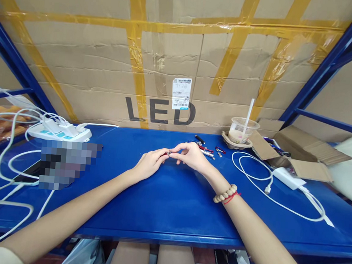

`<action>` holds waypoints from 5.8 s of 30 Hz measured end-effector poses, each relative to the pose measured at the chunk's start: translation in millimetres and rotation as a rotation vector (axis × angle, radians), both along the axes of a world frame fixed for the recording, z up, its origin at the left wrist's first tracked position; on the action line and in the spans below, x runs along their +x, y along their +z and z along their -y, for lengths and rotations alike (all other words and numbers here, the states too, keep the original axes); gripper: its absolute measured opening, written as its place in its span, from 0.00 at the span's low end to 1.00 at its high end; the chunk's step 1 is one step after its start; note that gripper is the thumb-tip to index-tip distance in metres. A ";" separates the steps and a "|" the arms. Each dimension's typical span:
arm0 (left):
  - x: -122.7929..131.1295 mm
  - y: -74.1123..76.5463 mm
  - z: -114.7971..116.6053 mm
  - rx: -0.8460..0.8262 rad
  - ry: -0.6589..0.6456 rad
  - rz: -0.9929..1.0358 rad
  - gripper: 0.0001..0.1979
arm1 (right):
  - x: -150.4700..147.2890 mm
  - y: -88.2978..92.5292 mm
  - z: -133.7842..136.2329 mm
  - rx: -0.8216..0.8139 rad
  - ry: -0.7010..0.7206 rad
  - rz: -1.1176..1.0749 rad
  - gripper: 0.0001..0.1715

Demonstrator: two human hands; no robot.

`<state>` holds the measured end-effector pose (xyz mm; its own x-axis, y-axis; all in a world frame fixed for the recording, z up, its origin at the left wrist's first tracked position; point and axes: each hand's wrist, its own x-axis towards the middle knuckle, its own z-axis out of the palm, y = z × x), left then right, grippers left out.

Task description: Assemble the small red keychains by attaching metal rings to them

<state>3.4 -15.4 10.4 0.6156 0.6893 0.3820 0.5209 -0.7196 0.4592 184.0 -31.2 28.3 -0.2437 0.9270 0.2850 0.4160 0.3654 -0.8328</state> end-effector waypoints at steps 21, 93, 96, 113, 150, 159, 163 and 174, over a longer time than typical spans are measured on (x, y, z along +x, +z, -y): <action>-5.6 -2.6 -0.2 -0.052 -0.123 0.077 0.09 | -5.0 -8.8 -2.2 0.020 0.037 -0.170 0.15; -3.8 2.8 3.4 0.017 -0.101 0.074 0.11 | -4.2 -7.5 -5.7 -0.268 0.014 -0.053 0.26; -3.6 3.0 3.8 0.039 -0.102 0.063 0.11 | -4.4 -7.2 -5.0 -0.267 0.014 -0.046 0.26; 0.0 -5.8 -2.7 0.090 0.039 0.023 0.11 | -7.6 -4.7 -1.7 -0.202 -0.031 -0.070 0.22; -5.3 -2.7 -2.5 0.053 -0.104 -0.107 0.07 | 3.3 -7.7 -6.9 -0.024 0.043 -0.083 0.10; -8.2 -4.1 -2.3 0.078 -0.144 -0.096 0.04 | -2.6 -10.8 -5.1 -0.050 0.048 -0.092 0.13; -7.6 -2.4 -1.0 0.092 -0.145 -0.083 0.03 | -4.3 -7.6 -1.8 0.012 0.069 -0.089 0.12; -3.8 -6.5 -3.4 0.120 -0.152 -0.154 0.08 | -23.7 -7.6 7.9 0.160 0.116 0.083 0.14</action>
